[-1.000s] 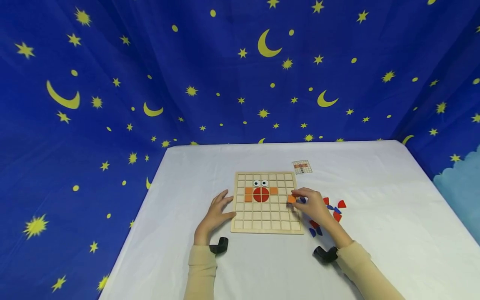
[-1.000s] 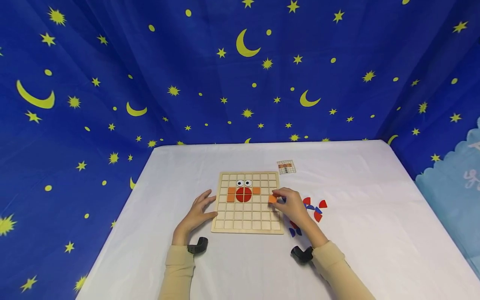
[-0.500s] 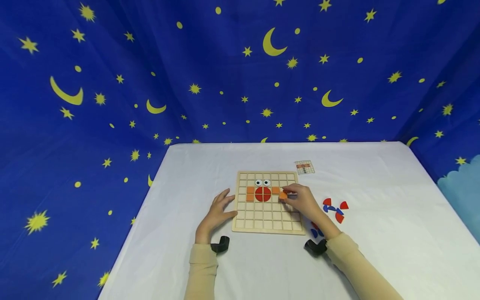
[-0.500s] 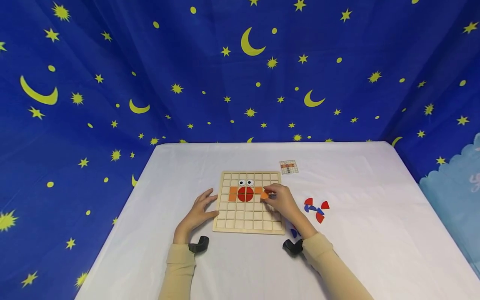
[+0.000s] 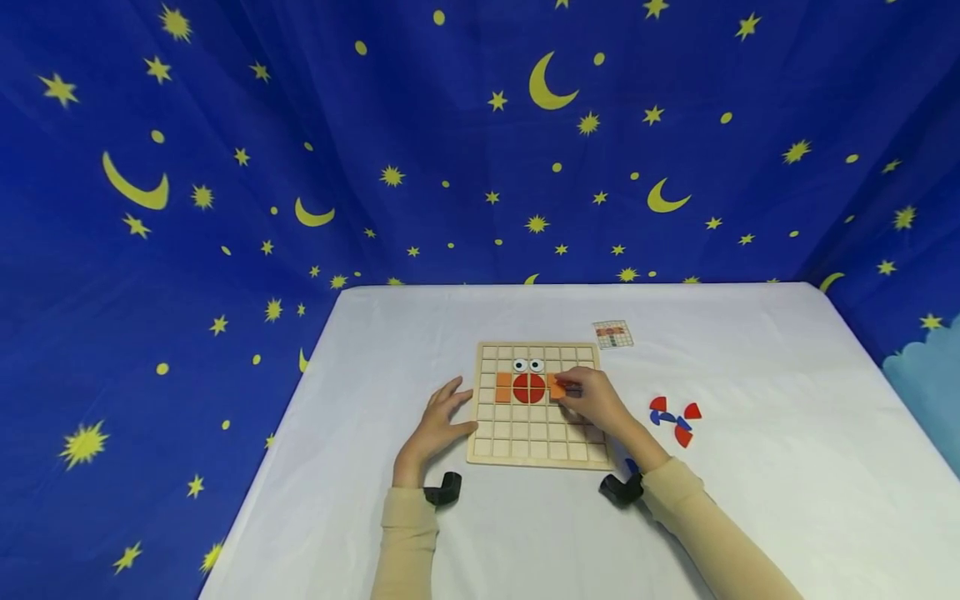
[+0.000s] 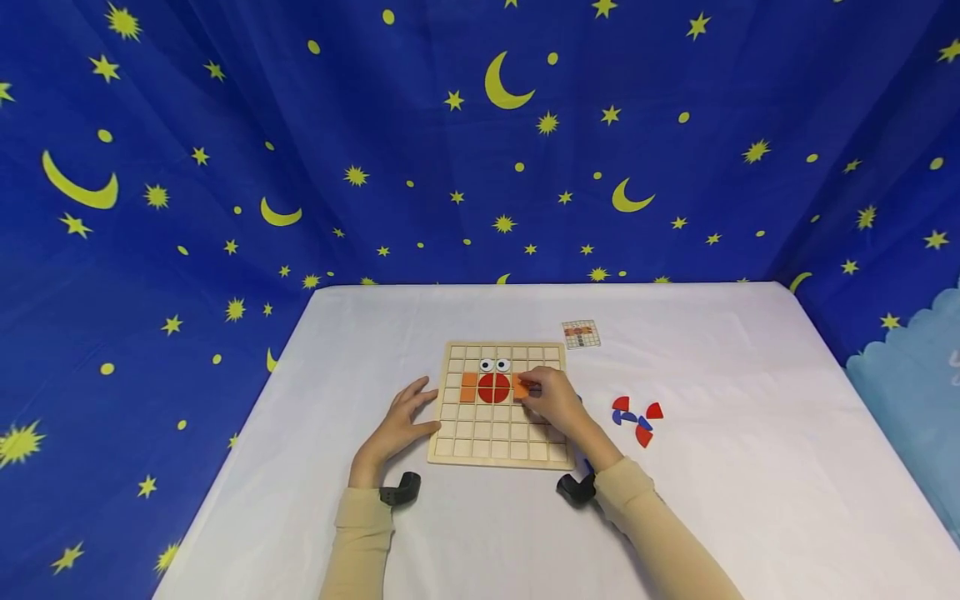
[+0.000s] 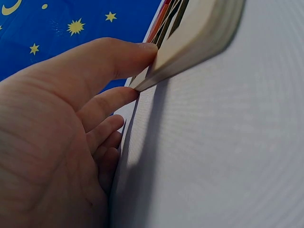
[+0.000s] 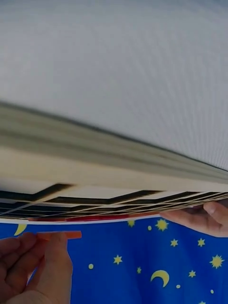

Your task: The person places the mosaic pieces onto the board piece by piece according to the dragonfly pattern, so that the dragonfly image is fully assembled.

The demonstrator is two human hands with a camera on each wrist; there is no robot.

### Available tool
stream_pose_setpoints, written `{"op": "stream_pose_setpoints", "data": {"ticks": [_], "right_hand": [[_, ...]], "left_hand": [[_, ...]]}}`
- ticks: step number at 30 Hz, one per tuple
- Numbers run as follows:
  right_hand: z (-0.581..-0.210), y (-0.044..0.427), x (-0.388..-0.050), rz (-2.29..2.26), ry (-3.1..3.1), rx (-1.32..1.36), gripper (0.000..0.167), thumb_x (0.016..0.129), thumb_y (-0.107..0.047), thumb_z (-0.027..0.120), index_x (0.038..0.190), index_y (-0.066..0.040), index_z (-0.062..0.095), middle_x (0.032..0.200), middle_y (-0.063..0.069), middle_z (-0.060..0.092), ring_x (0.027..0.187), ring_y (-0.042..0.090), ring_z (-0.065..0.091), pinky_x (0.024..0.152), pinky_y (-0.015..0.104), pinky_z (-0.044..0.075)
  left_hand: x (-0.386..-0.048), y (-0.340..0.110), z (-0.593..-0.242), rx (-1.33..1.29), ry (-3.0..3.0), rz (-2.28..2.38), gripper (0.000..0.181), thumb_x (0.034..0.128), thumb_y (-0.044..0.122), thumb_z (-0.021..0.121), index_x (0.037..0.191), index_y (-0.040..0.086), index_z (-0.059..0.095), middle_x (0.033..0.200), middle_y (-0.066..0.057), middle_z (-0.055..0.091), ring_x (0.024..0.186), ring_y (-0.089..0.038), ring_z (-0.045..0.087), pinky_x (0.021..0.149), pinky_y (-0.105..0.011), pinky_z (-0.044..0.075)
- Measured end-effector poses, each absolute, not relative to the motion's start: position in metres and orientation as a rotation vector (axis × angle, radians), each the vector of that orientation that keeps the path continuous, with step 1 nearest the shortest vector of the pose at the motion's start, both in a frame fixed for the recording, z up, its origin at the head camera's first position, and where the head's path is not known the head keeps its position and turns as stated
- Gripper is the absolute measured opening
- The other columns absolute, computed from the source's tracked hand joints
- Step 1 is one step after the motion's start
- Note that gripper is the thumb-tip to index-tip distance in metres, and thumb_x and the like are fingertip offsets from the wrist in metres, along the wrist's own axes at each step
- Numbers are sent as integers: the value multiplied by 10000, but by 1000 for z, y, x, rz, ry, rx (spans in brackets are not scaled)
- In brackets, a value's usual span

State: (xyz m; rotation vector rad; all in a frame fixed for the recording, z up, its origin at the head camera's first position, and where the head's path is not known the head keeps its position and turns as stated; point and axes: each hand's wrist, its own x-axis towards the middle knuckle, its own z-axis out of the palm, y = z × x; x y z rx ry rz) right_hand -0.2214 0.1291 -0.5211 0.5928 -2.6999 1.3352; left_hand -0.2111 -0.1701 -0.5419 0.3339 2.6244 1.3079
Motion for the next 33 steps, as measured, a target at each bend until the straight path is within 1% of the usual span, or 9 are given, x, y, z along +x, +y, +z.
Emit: {"op": "stream_pose_setpoints", "data": {"ticks": [7,12,18,22,26,33], "right_hand": [[-525,127,-223,1238,-2771,593,350,790,20,703,1134,63,653,1042,174,692,976,304,671,859,413,550],[-526,127,-223,1215,-2784,588,342,789,22,699,1127,53,658,1048,172,695,984,305,670,865,421,549],[-530,126,-225,1205,-2733,621,317,757,37,719,1069,58,675,991,166,695,935,308,667,832,427,551],[-531,125,-225,1210,-2718,628,300,749,34,726,1045,46,681,967,147,693,907,289,660,805,410,551],[-532,125,-224,1213,-2714,617,290,761,13,734,1045,33,684,970,131,694,905,268,659,795,383,554],[-527,141,-215,1251,-2660,570,263,795,28,697,1053,70,672,961,160,688,860,286,673,755,371,571]], "left_hand": [[-211,-170,-540,341,2629,1307,591,789,192,722,1331,49,535,1560,-125,282,1457,-365,178,1154,-608,175],[-211,-170,-540,335,2630,1302,591,789,190,722,1331,49,535,1560,-123,281,1458,-361,177,1156,-604,174],[-211,-170,-540,325,2627,1303,591,785,185,726,1329,52,538,1562,-118,281,1459,-356,177,1159,-597,176],[-211,-171,-541,321,2628,1299,593,781,185,727,1330,60,540,1564,-106,279,1462,-347,175,1161,-590,179],[-212,-171,-541,333,2631,1306,590,783,182,727,1328,55,540,1561,-113,283,1459,-352,180,1158,-594,185],[-212,-172,-542,349,2636,1293,594,789,193,724,1334,52,534,1562,-117,279,1459,-355,176,1158,-596,182]]}}
